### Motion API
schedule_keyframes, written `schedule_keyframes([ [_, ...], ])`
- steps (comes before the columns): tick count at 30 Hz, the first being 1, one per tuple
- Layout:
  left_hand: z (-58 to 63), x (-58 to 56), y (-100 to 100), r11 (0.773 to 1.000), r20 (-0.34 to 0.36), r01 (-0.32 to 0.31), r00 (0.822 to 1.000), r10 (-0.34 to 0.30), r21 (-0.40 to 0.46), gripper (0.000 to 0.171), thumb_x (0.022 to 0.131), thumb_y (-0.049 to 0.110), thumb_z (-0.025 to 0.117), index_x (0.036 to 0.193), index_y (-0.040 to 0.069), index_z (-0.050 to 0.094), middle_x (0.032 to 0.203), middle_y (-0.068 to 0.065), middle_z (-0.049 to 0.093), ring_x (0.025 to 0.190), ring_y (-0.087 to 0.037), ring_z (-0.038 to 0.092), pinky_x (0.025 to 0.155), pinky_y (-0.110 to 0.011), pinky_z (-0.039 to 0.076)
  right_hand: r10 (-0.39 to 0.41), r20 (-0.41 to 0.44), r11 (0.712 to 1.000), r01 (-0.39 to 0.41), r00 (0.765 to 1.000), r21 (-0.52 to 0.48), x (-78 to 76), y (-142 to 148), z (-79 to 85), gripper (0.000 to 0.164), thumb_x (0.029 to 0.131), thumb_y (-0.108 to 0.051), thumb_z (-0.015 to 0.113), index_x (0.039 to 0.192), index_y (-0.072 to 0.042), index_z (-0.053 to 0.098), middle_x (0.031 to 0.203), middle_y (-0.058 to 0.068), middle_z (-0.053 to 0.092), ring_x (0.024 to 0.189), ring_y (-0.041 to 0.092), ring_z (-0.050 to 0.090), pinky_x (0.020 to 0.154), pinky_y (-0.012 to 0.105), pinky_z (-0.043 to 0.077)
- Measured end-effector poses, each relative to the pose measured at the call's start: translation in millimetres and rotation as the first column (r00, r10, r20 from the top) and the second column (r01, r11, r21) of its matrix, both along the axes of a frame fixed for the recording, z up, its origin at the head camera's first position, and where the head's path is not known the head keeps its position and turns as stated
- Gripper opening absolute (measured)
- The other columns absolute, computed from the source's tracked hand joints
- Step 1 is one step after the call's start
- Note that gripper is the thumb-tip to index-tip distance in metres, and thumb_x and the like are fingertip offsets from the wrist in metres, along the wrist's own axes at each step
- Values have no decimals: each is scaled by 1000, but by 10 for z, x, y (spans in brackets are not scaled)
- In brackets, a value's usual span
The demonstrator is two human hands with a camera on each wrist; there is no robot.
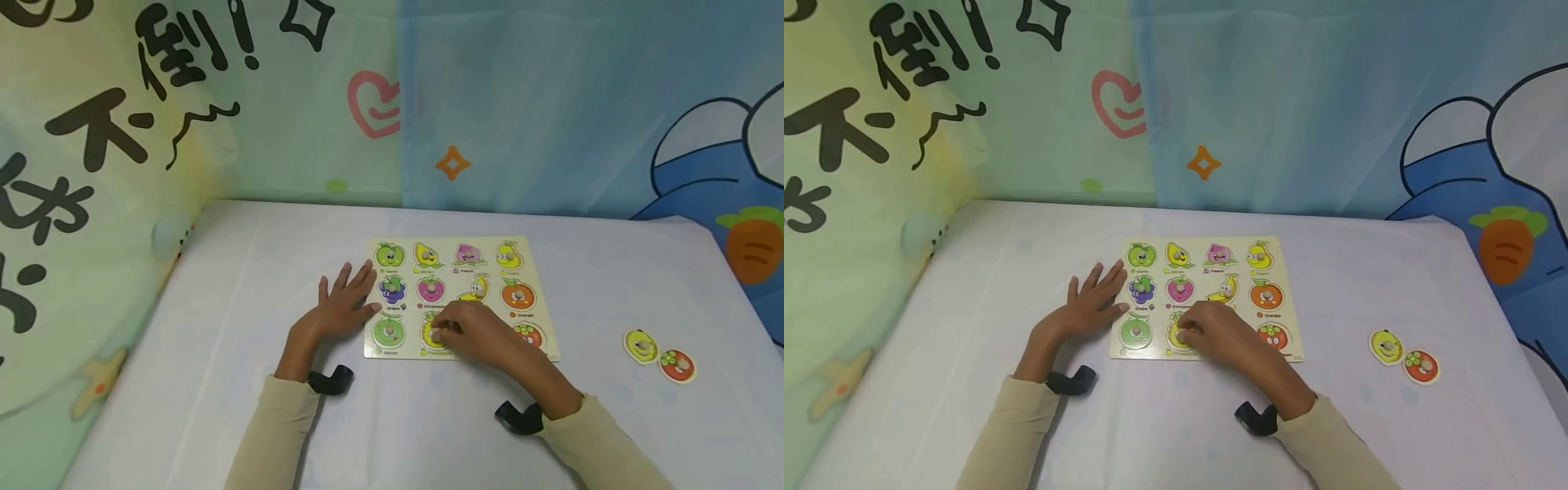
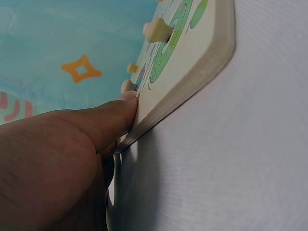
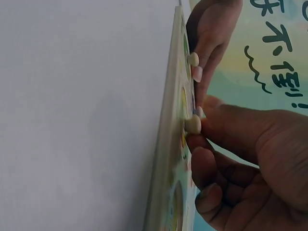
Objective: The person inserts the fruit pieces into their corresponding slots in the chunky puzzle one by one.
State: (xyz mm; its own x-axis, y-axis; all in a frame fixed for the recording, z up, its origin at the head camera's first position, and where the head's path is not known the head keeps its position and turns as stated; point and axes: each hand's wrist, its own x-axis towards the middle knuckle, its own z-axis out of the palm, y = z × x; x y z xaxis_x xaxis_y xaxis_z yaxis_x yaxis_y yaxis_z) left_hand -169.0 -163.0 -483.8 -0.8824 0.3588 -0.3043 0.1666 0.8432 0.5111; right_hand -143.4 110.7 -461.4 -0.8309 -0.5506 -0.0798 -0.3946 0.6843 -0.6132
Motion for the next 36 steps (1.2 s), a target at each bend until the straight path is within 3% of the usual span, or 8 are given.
schedule_keyframes([
  [11, 5, -4, 15, 1000, -13, 2, 1000, -2, -12, 70, 101, 45, 45, 157, 23, 10, 161, 11, -4, 146, -21, -16, 110, -56, -16, 16, 17, 998, -15, 1000, -68, 79, 267, 8, 19, 89, -10, 69, 107, -7, 75, 88, -8, 66, 74, 10, 52, 65, 25, 47],
  [17, 19, 7, 9, 1000, -9, -13, 1000, 13, -5, 70, 100, 44, 46, 157, 23, 11, 161, 12, -4, 146, -20, -16, 110, -55, -17, -36, 13, 992, 37, 999, -117, 136, 505, -27, 19, 89, -11, 72, 107, -8, 74, 84, -10, 62, 71, 9, 51, 61, 23, 45],
  [21, 13, 11, 13, 1000, -1, -14, 1000, 14, 0, 70, 101, 45, 46, 157, 24, 10, 161, 13, -5, 146, -19, -17, 110, -55, -17, -82, -35, 986, 76, 996, -148, 163, 673, -12, 16, 87, -8, 73, 103, -7, 75, 80, -9, 61, 70, 9, 51, 59, 23, 45],
  [24, 12, 17, -1, 1000, -3, -20, 1000, 20, -4, 69, 101, 45, 46, 157, 24, 10, 160, 13, -5, 146, -19, -17, 110, -55, -17, -105, -65, 986, 96, 992, -134, 170, 747, 4, 16, 87, -6, 73, 102, -7, 75, 82, -8, 63, 70, 9, 51, 58, 22, 45],
  [36, -19, 17, 3, 1000, -12, -10, 1000, 10, 8, 69, 100, 46, 45, 157, 25, 10, 160, 14, -5, 145, -17, -18, 110, -54, -17, -194, -51, 978, 189, 980, -84, 224, 889, -2, 17, 86, -4, 73, 103, -6, 74, 92, -1, 66, 71, 13, 54, 58, 22, 48],
])
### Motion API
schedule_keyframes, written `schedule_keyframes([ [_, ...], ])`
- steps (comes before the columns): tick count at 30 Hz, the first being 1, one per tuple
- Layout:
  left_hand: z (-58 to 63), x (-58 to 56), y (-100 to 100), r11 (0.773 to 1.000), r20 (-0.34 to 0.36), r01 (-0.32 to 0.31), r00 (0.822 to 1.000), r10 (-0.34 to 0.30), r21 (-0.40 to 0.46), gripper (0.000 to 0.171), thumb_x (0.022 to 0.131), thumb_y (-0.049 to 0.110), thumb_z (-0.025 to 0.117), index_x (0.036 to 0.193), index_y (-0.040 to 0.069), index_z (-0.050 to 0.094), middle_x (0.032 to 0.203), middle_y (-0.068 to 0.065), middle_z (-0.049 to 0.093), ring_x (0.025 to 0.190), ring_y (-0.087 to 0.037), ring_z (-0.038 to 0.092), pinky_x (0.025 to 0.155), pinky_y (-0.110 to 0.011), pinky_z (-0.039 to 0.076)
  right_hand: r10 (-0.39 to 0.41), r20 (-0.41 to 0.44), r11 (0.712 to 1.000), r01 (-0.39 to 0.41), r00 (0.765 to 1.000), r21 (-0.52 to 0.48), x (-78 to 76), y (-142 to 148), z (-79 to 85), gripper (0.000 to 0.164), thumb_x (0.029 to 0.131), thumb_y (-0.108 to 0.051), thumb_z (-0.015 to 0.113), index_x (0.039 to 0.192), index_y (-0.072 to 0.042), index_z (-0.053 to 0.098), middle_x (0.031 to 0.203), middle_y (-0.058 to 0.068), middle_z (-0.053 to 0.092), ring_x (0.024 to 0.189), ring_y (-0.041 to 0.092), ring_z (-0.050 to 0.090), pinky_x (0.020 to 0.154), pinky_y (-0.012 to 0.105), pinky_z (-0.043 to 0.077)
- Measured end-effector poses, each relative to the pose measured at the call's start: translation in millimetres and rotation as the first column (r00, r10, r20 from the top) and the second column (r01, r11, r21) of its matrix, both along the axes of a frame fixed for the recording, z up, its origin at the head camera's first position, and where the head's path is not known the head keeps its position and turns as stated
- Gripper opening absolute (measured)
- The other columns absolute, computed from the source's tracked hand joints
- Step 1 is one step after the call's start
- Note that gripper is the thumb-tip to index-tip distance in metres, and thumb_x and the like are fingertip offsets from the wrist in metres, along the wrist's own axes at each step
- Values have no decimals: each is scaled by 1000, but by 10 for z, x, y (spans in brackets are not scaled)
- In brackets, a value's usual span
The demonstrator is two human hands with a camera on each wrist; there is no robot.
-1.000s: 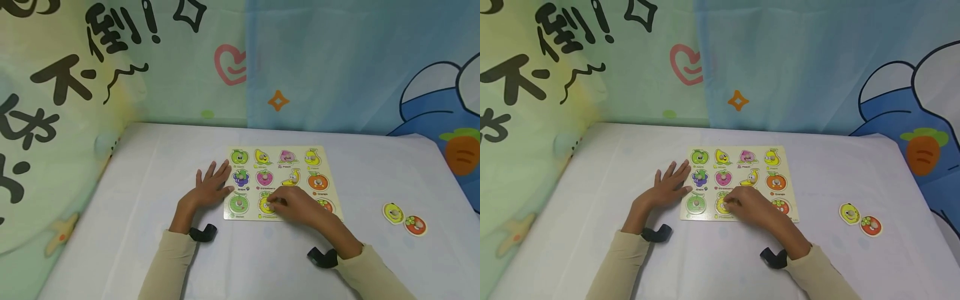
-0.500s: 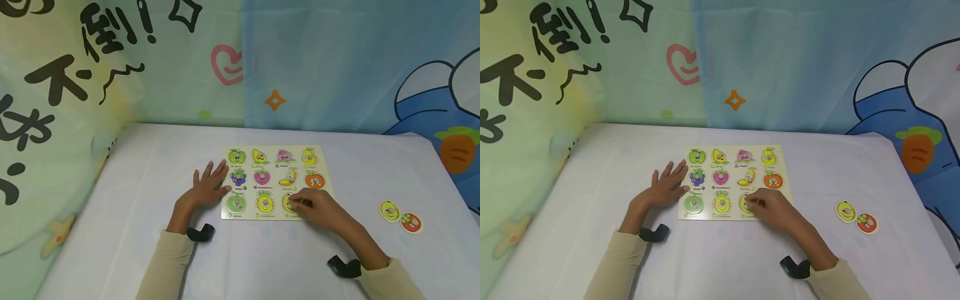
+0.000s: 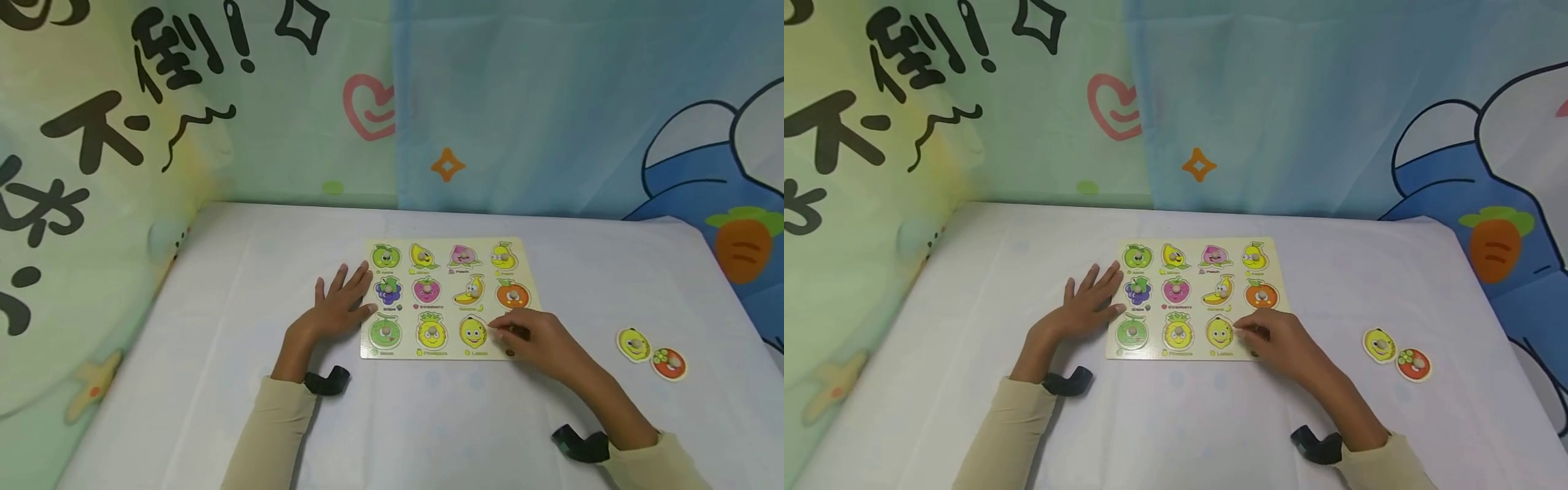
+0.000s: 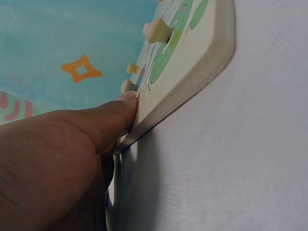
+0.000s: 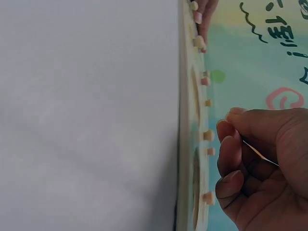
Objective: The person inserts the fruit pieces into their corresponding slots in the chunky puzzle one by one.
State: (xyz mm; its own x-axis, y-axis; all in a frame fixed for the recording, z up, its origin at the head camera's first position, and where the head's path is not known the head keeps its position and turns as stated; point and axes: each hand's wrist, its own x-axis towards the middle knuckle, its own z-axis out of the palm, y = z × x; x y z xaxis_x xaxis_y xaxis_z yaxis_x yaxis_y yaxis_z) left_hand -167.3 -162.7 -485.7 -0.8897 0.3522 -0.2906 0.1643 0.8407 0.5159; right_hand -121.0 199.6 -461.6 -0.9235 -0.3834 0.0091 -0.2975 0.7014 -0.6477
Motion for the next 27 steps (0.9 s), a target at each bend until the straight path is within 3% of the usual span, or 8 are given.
schedule_keyframes([
  [9, -11, -5, -2, 1000, 2, -2, 1000, 2, 6, 70, 100, 46, 45, 157, 26, 9, 160, 14, -6, 145, -18, -18, 110, -54, -18, -46, -51, 999, 47, 998, 18, 47, 208, -27, 16, 86, -8, 75, 102, -11, 75, 90, -6, 67, 76, 11, 54, 64, 22, 47],
  [16, -21, -1, -6, 1000, -12, -5, 1000, 5, -16, 70, 101, 46, 45, 157, 24, 10, 161, 12, -5, 146, -19, -17, 110, -56, -17, -68, -101, 996, 73, 993, 53, 43, 362, -29, 17, 85, -7, 75, 102, -10, 74, 84, -6, 64, 71, 12, 50, 58, 22, 43],
  [27, -7, -1, 1, 1000, -4, -4, 1000, 4, 1, 70, 100, 46, 46, 157, 25, 9, 160, 14, -5, 145, -19, -18, 110, -54, -18, -182, -172, 974, 201, 968, 102, 81, 673, -24, 22, 84, 0, 73, 105, -5, 74, 82, 0, 64, 68, 14, 46, 53, 22, 39],
])
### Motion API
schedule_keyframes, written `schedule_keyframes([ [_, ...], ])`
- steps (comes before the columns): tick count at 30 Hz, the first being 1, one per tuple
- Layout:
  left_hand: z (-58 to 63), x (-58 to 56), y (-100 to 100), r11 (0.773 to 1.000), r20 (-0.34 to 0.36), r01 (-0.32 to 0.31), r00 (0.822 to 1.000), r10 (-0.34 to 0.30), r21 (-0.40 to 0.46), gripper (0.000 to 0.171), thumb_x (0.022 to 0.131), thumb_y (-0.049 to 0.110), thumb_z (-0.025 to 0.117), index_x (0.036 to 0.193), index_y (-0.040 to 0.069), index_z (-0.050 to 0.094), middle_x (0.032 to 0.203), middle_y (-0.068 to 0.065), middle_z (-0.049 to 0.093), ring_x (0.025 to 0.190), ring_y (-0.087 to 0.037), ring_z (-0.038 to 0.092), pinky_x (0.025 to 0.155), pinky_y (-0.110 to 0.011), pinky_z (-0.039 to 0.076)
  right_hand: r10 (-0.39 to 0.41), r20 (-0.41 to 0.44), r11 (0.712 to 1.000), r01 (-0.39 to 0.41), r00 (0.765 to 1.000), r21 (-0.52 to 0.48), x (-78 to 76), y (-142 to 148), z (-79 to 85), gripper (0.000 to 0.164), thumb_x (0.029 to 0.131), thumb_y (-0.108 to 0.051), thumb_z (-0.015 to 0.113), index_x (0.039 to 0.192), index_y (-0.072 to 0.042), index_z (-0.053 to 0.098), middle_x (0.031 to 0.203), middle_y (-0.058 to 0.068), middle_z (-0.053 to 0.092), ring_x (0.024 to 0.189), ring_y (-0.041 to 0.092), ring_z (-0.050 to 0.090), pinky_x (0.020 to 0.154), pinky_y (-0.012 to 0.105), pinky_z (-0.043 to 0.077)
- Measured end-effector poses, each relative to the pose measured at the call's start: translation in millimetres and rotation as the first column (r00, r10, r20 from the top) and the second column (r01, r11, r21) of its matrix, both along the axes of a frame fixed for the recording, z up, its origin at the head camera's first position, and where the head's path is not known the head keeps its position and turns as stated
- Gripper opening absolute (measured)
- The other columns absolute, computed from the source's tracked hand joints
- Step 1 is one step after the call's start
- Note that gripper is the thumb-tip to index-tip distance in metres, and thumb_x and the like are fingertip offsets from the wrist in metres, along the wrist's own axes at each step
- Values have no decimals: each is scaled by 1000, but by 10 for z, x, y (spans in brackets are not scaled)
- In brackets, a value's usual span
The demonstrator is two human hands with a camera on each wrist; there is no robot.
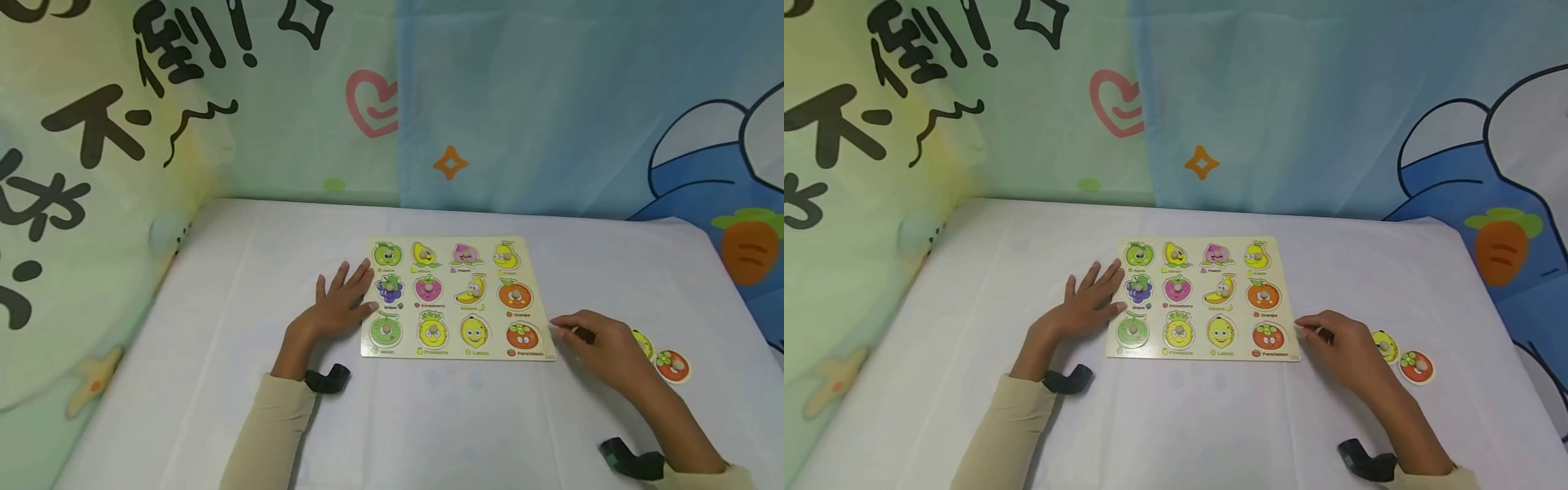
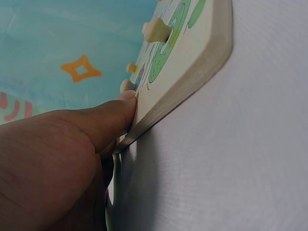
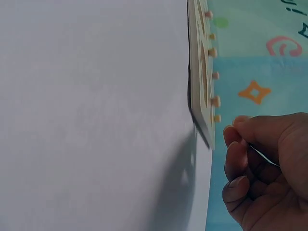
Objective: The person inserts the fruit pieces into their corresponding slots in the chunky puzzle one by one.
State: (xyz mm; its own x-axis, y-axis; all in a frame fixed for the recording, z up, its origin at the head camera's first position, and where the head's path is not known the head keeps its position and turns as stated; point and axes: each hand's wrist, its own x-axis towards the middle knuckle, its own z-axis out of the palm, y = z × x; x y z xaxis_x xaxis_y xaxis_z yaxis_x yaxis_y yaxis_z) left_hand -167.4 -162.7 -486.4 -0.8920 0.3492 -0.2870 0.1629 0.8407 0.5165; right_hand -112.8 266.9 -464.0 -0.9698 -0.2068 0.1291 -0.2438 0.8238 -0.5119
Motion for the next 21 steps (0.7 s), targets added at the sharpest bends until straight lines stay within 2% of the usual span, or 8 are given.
schedule_keyframes([
  [6, 15, 0, 17, 1000, 5, 5, 1000, -5, -2, 70, 101, 45, 46, 157, 25, 9, 160, 14, -6, 145, -18, -18, 110, -54, -18, -54, -17, 998, 55, 998, 30, 54, 205, -6, 23, 83, 2, 73, 105, -3, 73, 84, 5, 66, 67, 13, 45, 52, 21, 40],
  [10, 23, 1, 22, 1000, 7, 10, 1000, -10, 1, 70, 101, 44, 45, 157, 24, 9, 161, 12, -6, 145, -19, -18, 110, -55, -17, -108, 21, 993, 107, 994, 50, 109, 342, -7, 23, 85, 0, 72, 108, -3, 72, 91, 11, 68, 70, 15, 48, 52, 20, 41],
  [15, 40, -1, 25, 1000, 14, 11, 1000, -11, 3, 69, 101, 44, 45, 157, 23, 10, 161, 12, -5, 146, -20, -18, 110, -55, -17, -169, 70, 984, 164, 983, 71, 161, 492, -43, 24, 86, 0, 70, 110, -2, 71, 99, 19, 68, 79, 24, 55, 54, 19, 45],
  [21, 42, -3, 22, 1000, 9, 4, 1000, -4, -5, 70, 101, 43, 47, 157, 22, 11, 161, 10, -4, 146, -22, -16, 110, -56, -17, -183, 50, 980, 178, 982, 84, 177, 662, -113, 20, 86, 1, 70, 106, 0, 71, 97, 21, 68, 77, 24, 57, 53, 17, 44],
])
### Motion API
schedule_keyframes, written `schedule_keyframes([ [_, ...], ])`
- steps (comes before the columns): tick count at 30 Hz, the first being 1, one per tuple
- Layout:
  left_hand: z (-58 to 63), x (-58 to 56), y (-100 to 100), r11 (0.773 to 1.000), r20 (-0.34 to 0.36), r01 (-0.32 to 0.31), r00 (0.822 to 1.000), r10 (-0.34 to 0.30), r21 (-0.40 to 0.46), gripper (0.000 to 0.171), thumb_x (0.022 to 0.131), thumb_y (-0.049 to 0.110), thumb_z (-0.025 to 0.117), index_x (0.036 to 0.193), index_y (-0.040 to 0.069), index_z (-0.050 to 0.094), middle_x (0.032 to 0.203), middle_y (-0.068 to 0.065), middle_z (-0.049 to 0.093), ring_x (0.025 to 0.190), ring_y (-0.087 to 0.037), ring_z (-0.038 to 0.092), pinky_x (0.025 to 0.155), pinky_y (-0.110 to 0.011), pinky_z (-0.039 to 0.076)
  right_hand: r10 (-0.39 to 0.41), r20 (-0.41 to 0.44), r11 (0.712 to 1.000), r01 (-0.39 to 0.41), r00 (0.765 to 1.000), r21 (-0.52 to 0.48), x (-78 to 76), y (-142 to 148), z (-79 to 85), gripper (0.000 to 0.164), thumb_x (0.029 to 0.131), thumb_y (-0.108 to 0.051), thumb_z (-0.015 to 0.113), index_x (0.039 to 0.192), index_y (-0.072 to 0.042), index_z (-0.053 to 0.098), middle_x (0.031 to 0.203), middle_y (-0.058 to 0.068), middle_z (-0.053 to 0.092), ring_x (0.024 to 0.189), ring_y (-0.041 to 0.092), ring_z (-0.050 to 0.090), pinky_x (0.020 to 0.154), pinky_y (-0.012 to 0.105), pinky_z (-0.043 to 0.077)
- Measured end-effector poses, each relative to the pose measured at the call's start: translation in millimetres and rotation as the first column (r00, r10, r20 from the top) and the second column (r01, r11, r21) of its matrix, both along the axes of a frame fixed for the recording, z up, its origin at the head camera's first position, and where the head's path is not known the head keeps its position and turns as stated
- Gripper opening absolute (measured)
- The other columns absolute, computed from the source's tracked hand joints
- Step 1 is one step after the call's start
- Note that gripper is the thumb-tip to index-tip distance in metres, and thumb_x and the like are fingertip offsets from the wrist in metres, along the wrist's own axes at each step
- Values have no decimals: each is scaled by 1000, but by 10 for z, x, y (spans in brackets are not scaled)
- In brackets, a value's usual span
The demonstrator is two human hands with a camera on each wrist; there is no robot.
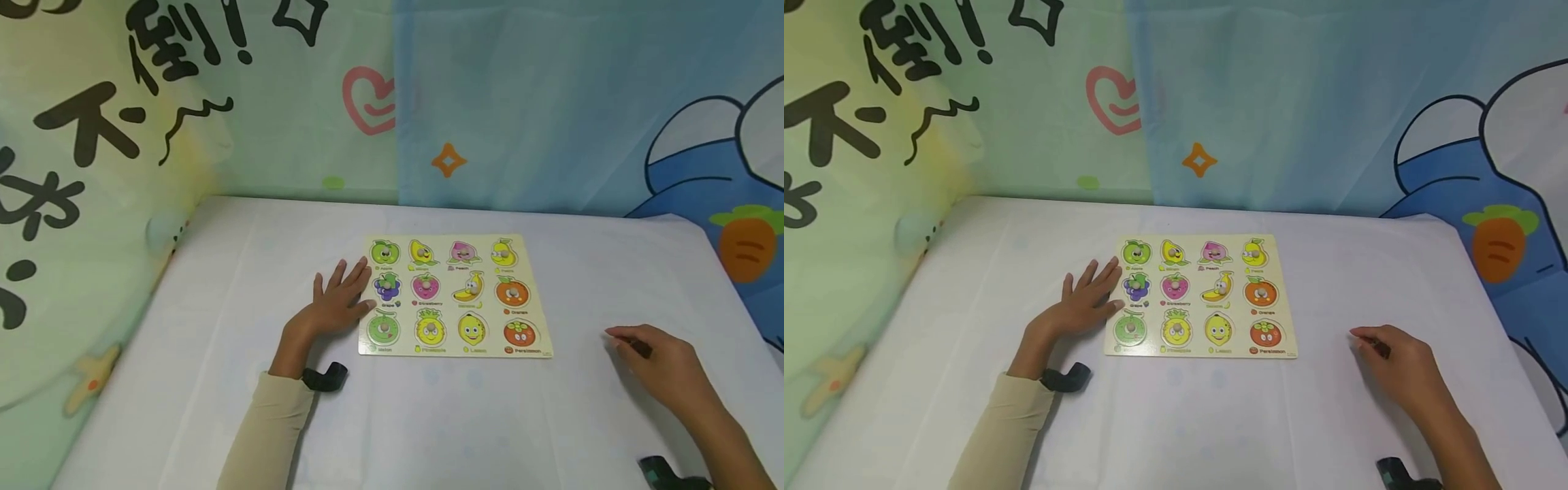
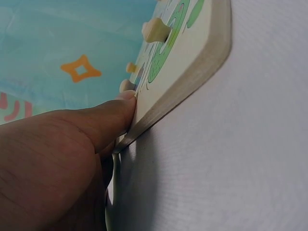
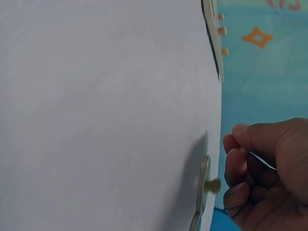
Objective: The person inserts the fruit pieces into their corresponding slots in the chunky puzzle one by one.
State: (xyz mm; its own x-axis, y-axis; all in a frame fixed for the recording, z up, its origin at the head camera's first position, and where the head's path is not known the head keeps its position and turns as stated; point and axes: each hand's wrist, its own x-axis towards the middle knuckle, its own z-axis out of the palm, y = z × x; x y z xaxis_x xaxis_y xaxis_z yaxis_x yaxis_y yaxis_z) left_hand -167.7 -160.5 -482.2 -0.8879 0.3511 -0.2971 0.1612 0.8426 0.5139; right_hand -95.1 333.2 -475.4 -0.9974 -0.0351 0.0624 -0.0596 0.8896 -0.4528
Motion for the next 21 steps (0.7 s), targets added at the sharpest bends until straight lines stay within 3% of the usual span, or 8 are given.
schedule_keyframes([
  [3, -12, -6, -2, 1000, 0, -1, 1000, 1, -5, 70, 101, 44, 46, 157, 22, 11, 161, 11, -5, 146, -21, -17, 110, -55, -17, -46, 7, 999, 45, 999, 19, 10, 55, -23, 21, 86, 1, 70, 107, 3, 70, 96, 21, 65, 75, 24, 55, 53, 23, 44],
  [9, -42, -11, -13, 1000, -3, -3, 1000, 3, -4, 70, 101, 44, 46, 157, 23, 11, 161, 11, -5, 146, -20, -17, 110, -55, -17, -188, 138, 980, 176, 972, 93, -1, 90, -19, 35, 89, -8, 67, 119, 10, 60, 106, 31, 49, 83, 39, 49, 60, 46, 42],
  [21, -48, -12, -38, 1000, -3, 16, 1000, -16, -1, 69, 101, 46, 43, 157, 24, 9, 161, 14, -6, 145, -19, -18, 110, -54, -17, -226, 226, 971, 200, 948, 129, -52, 141, -16, 40, 93, -13, 63, 123, 13, 55, 107, 32, 52, 90, 45, 50, 68, 56, 43],
])
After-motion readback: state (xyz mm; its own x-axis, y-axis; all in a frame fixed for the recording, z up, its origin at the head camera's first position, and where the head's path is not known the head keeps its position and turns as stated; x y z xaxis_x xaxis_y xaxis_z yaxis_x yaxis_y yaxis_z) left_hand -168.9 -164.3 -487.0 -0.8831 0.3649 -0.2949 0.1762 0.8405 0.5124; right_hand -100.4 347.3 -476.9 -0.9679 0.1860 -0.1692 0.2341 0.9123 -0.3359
